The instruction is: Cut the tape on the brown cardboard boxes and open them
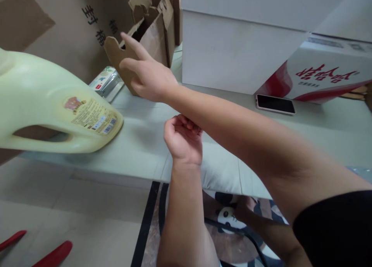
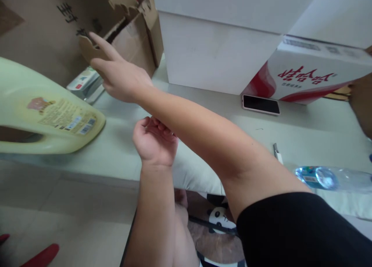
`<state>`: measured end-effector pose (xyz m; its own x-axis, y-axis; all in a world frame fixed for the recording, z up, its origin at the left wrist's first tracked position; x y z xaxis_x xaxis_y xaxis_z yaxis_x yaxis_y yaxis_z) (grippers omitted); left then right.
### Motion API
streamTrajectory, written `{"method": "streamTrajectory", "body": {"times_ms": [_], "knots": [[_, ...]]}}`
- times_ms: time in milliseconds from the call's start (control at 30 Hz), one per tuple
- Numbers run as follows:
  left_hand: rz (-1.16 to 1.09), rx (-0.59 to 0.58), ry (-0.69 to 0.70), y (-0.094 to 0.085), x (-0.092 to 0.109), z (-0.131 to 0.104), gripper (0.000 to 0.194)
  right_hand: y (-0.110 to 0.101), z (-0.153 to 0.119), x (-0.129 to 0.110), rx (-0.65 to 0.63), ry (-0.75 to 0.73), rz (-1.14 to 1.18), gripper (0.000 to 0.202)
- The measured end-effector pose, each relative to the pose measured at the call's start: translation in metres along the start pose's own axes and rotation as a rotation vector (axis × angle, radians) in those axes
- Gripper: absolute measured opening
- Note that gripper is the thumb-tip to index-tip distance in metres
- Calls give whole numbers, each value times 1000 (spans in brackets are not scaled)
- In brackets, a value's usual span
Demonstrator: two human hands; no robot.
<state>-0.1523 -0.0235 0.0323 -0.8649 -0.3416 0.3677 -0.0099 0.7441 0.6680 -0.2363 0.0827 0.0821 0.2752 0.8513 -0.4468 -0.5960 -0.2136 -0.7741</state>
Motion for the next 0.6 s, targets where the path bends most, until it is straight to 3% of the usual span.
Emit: {"method": "streamTrajectory", "body": {"times_ms": [67, 200, 400, 600], "knots": [[-19, 13, 15, 0, 0, -5, 34, -2, 1, -4, -6, 51, -26, 45], [-16, 10, 58, -5, 5, -8, 31, -3, 4, 3, 46, 121, -141, 19], [-25, 24, 121, -8, 17, -5, 27, -7, -7, 31, 2, 97, -81, 22], [6, 9, 124, -3, 8, -6, 27, 1, 3, 35, -93, 107, -36, 37]]}}
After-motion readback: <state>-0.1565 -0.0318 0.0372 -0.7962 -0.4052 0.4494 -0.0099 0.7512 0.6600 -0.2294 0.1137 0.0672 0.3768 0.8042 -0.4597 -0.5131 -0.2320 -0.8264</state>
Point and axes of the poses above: each hand's wrist, its own z-axis towards the middle knuckle, its own y-axis out of the palm, x = y × z, the point moved 2 cm from there along z, towards the middle knuckle, and after that the axes turned 15 degrees about x, right-handed, at the moved point
